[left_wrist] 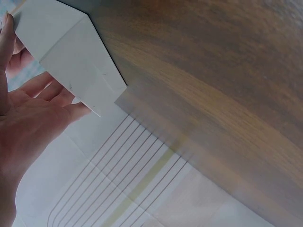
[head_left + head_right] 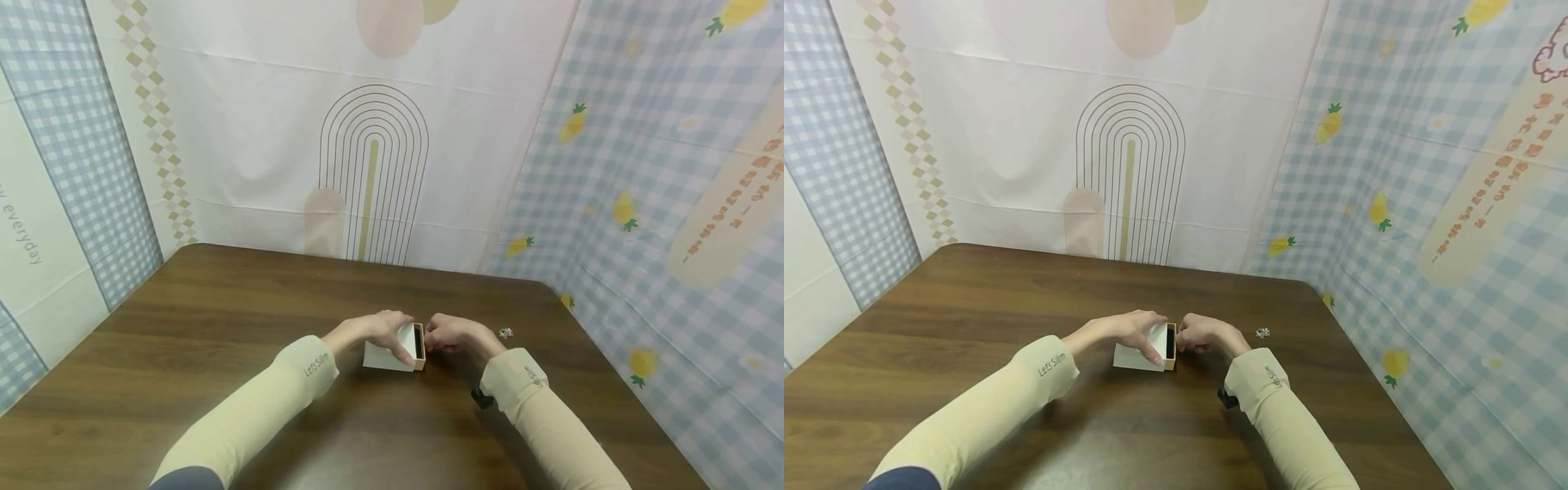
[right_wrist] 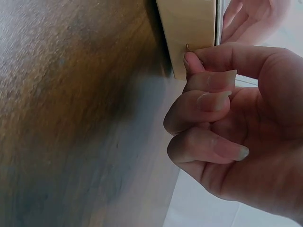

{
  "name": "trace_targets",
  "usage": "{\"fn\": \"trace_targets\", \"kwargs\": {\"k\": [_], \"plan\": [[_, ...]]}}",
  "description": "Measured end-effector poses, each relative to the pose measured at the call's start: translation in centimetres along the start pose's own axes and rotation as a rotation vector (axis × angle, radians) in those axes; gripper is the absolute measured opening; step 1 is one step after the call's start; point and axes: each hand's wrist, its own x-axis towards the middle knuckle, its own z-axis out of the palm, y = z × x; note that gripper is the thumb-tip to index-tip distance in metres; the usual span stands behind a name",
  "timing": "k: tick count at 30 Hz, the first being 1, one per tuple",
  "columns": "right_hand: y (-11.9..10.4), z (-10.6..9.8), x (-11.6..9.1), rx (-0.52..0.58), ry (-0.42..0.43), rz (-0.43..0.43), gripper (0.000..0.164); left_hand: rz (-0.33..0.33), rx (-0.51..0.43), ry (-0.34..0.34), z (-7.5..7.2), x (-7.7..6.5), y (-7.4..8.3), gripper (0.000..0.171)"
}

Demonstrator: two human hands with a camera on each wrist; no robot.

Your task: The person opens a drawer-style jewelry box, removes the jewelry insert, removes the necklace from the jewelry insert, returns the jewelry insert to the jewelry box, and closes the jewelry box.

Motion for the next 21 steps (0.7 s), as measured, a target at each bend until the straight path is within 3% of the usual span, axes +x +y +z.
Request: {"fn": "trace_targets", "kwargs": {"k": [16,21], "plan": [[-0.87,0.7,0.54,0.035,-0.029,-0.088,0.017,0.007,0.001,0.002,-0.14,-0.28,0.06,0.087],[-0.75,0.4,0.03,-0.007,0.041,-0.085,0.021,0.0,0.009,-0.003,-0.01,-0.21,0.14,0.089]]}}
